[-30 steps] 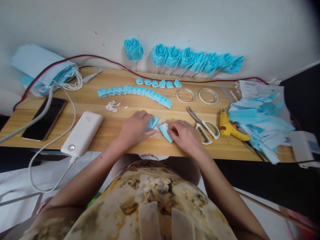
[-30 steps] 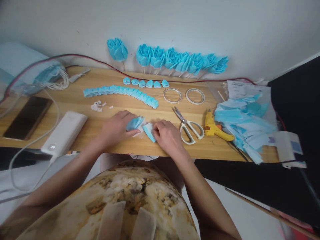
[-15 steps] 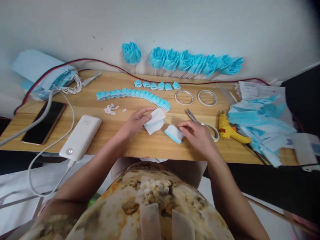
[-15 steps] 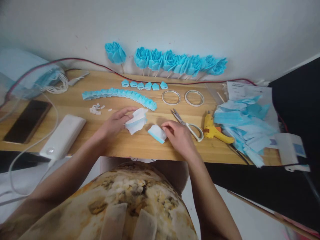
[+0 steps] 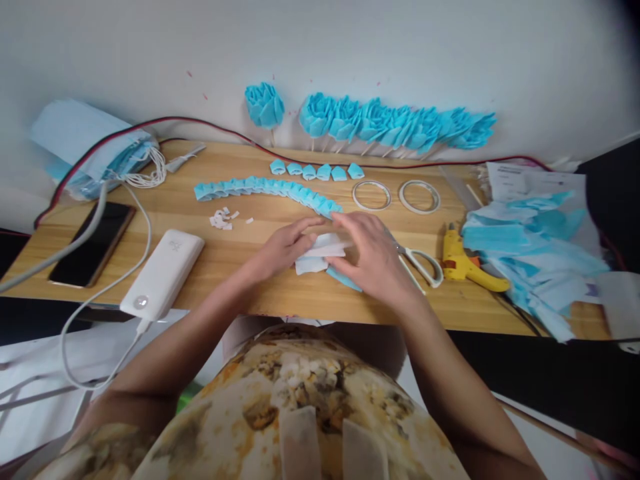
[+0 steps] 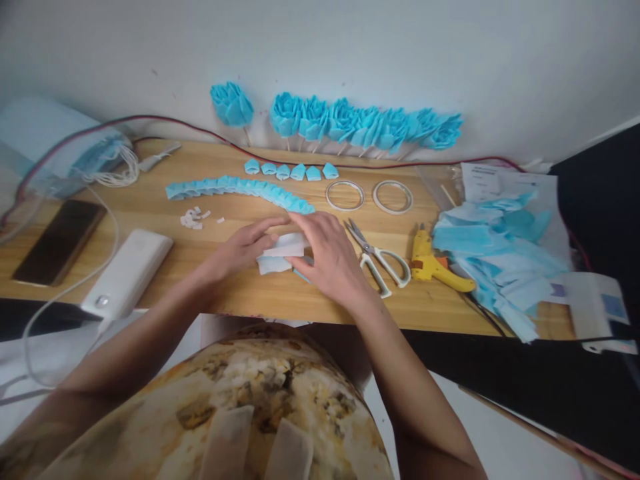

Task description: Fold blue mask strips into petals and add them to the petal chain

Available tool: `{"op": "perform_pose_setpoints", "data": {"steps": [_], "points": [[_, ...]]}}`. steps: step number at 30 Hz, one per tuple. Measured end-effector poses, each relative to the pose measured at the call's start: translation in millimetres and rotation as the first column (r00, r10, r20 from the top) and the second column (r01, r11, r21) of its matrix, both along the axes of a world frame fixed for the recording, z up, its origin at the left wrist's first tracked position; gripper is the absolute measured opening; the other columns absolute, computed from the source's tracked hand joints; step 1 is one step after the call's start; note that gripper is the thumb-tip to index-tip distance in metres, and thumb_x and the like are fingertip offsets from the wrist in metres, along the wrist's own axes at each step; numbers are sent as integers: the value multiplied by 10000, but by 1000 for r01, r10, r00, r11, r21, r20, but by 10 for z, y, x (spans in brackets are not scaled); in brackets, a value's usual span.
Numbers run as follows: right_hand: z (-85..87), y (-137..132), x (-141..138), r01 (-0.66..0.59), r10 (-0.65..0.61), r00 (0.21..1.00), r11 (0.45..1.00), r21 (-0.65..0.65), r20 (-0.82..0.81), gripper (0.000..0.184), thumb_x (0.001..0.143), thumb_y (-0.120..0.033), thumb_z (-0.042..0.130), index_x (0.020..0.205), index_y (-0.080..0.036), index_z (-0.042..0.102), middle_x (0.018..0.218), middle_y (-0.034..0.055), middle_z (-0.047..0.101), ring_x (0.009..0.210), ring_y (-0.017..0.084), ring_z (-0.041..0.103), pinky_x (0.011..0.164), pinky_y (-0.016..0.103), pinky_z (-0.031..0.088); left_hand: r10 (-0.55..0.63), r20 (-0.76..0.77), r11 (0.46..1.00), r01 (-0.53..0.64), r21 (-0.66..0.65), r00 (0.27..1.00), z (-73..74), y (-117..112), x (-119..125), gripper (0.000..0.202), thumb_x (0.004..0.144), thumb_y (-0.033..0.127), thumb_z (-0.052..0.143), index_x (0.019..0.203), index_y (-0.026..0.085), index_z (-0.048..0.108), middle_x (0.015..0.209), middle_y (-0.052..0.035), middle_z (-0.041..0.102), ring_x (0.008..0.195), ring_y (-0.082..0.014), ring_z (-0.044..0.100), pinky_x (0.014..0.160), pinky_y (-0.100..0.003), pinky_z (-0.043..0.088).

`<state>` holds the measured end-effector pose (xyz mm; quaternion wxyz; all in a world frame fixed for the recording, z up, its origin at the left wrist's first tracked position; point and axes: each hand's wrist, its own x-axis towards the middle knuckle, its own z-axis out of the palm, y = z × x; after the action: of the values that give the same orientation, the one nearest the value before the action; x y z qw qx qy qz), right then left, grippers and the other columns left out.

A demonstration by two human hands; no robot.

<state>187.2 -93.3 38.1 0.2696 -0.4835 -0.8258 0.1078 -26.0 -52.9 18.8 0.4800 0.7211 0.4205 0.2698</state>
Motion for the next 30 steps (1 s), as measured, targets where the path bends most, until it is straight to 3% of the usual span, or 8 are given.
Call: {"op": "perform_pose_setpoints", "data": {"steps": [3,6,11,14,18,23,26,30], "points": [[-66,10,-28,3,-3,1000,1000,-8,14,239,931,-250,592,1149,-243,690,1027,91,724,1014,291,633,907,461,483,18,-4,999,-18,-28,1000,34,-12,-3,481,1019,447,406,1362,173,599,1261,-126,700,1011,-222,686,796,-299,554],[-108,-33,-18,-24,24,999,1000,-10,-44,142,958,-276,578,970,-253,717,948,64,737,932,258,647,891,439,481,16,15,990,-13,-140,1000,14,-12,-18,550,983,468,482,1446,174,524,1044,-108,726,743,-171,659,620,-261,506],[-48,-104,79,-40,20,978,995,-93,-210,172,970,-343,590,1080,-266,699,1051,53,757,987,246,674,949,439,490,-13,51,989,21,-147,999,-44,-13,-31,650,858,280,628,1480,160,484,925,-62,711,738,-141,618,640,-229,468],[-42,-74,129,61,-64,979,998,-21,-192,219,984,-331,567,1150,-263,692,1122,76,740,1072,263,653,938,439,495,-14,39,991,19,-129,999,-29,-31,-29,613,845,233,601,1451,172,528,876,-31,700,708,-124,588,638,-224,446],[-135,-8,98,14,-5,996,995,95,-92,173,950,-300,635,1093,-238,708,1081,86,743,1039,270,652,912,440,484,-27,51,995,32,-99,998,-10,-48,-21,596,828,238,617,1418,163,573,819,-9,684,634,-99,519,593,-208,399],[-196,-28,41,87,-72,981,993,78,-178,101,949,-228,610,879,-234,682,851,29,728,836,219,651,812,390,482,0,97,996,9,-89,995,-30,-55,-30,336,816,303,629,1086,142,746,902,-43,723,680,-110,538,619,-221,405],[-199,-72,73,158,-158,940,987,-25,-301,57,930,-232,626,894,-238,670,874,4,744,818,198,671,775,351,505,21,118,989,-3,-150,993,-48,-57,-42,247,823,365,630,854,141,729,759,-13,675,670,-117,543,625,-223,400],[-234,-121,125,178,-197,915,980,-86,-352,49,919,-226,635,887,-237,671,869,-16,755,798,180,691,750,318,522,14,115,983,7,-182,993,-37,-61,-51,304,857,434,604,772,149,668,654,17,574,618,-106,499,592,-218,377]]}}
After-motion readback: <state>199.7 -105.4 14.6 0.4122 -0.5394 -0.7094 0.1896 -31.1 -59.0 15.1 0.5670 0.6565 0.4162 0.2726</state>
